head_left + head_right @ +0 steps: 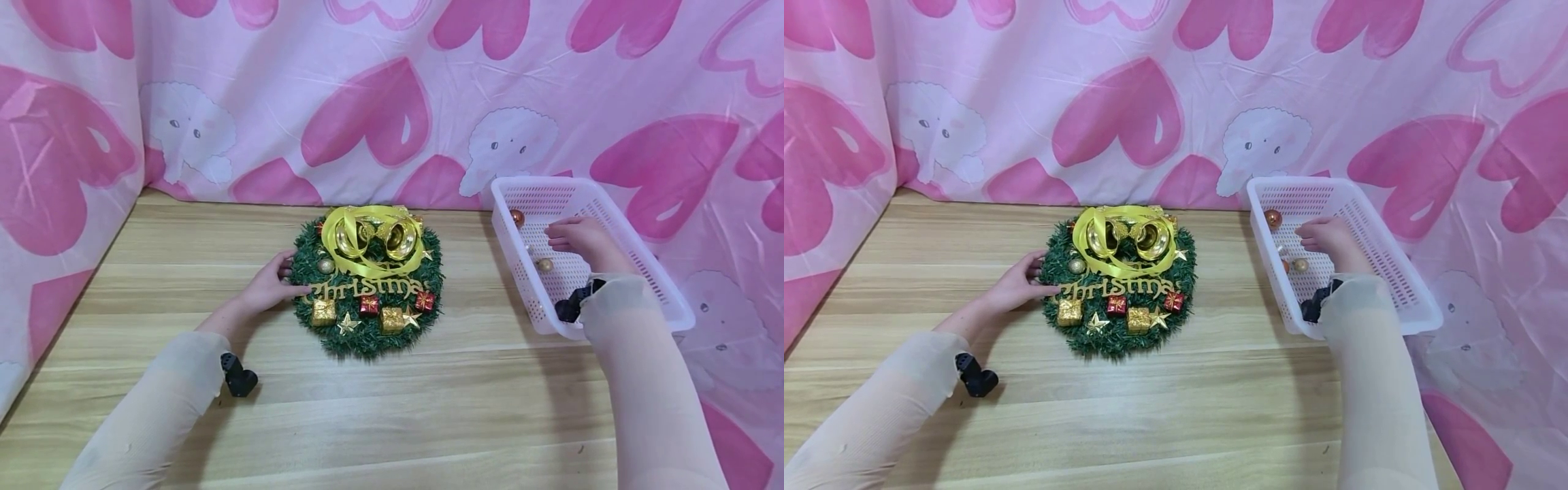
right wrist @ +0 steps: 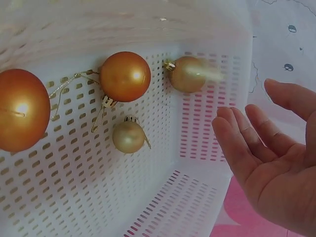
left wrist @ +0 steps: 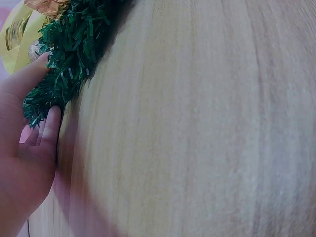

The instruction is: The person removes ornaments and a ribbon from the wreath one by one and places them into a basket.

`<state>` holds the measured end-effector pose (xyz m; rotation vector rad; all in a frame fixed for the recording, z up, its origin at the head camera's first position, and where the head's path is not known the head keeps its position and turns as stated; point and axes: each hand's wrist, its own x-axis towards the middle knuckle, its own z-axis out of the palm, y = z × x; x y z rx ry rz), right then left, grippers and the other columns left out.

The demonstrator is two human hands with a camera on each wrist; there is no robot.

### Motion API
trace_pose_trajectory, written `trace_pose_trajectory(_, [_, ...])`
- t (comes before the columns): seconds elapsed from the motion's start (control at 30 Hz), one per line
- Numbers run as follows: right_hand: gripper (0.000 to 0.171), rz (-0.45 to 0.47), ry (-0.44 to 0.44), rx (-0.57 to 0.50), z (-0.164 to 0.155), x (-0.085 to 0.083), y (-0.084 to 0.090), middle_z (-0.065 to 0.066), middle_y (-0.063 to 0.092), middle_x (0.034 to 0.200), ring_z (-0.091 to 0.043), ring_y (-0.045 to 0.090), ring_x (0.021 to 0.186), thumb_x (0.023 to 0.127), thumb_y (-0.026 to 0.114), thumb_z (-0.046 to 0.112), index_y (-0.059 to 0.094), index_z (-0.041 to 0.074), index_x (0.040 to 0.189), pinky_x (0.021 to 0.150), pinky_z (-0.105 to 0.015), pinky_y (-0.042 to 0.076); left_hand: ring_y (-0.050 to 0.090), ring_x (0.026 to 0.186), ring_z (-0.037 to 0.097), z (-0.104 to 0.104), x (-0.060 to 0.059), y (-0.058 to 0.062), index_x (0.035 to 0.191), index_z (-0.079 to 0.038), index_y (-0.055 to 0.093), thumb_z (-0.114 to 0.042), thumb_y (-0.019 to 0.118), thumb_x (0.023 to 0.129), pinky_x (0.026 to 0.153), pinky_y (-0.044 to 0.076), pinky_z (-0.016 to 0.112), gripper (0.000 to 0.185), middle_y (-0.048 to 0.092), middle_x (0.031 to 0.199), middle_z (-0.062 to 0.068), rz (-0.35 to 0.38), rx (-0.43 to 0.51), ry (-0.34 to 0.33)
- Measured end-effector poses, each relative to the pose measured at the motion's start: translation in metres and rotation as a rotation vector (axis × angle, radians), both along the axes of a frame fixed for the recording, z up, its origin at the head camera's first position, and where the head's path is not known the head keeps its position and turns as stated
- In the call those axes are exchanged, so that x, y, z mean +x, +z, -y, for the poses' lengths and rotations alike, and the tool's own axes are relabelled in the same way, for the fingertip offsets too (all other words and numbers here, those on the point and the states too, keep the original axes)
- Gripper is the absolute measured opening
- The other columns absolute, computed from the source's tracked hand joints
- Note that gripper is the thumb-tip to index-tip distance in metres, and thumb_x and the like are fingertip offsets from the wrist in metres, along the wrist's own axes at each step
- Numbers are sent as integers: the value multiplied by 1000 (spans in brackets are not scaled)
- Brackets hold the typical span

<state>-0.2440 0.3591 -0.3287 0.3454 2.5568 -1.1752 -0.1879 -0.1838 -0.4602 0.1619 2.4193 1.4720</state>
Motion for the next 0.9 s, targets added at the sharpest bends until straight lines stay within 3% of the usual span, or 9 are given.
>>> trace_pose_trajectory(0.1, [61, -4, 15, 28, 2, 0, 2, 5, 58, 100, 7, 59, 71, 95, 51, 34, 36, -8, 137, 78, -19, 55, 35, 124, 40, 0, 0, 0, 150, -6, 10, -19, 76, 76, 107, 37, 50, 100, 31, 141, 26, 0, -2, 2])
trace_pose_trajectory(0.33, [59, -88, 50, -21, 13, -1, 13, 21, 57, 82, 5, 62, 72, 94, 53, 33, 38, -7, 135, 78, -21, 56, 36, 124, 40, -1, 1, 2, 150, -6, 9, -18, 75, 77, 106, 38, 50, 100, 30, 141, 27, 7, 0, 2])
trace_pose_trajectory(0.43, [59, -97, 54, -40, 24, -3, 21, 2, 63, 106, 6, 61, 73, 94, 53, 32, 36, -4, 138, 76, -17, 55, 38, 122, 40, -1, 1, 3, 150, -6, 8, -18, 75, 77, 103, 41, 49, 100, 30, 141, 27, 11, -1, 1])
trace_pose_trajectory(0.57, [59, -84, 71, -42, 43, -3, 33, -16, 51, 130, 6, 62, 75, 95, 52, 32, 36, -3, 140, 77, -15, 54, 40, 119, 38, -1, 0, 3, 150, -7, 8, -20, 76, 77, 100, 45, 47, 101, 31, 140, 27, 14, -8, 0])
trace_pose_trajectory(0.63, [55, -111, 88, -79, 54, -3, 38, -7, 59, 119, 5, 63, 76, 95, 53, 28, 38, -3, 138, 78, -16, 55, 41, 118, 38, -1, 1, 3, 150, -7, 8, -20, 75, 77, 98, 46, 46, 101, 31, 139, 27, 12, -10, -3])
trace_pose_trajectory(0.73, [53, -138, 123, -126, 74, -1, 43, 4, 59, 109, 5, 63, 81, 94, 55, 26, 41, -3, 137, 81, -17, 54, 40, 118, 38, -1, 1, 3, 150, -7, 8, -21, 75, 77, 99, 45, 47, 101, 31, 139, 27, 10, -6, -4])
trace_pose_trajectory(0.9, [51, -173, 132, -195, 112, 5, 46, 0, 56, 117, 1, 63, 88, 91, 60, 26, 45, 5, 136, 82, -18, 52, 36, 123, 40, -1, 2, 3, 150, -8, 8, -20, 75, 77, 106, 38, 50, 100, 30, 140, 27, 10, -2, 1])
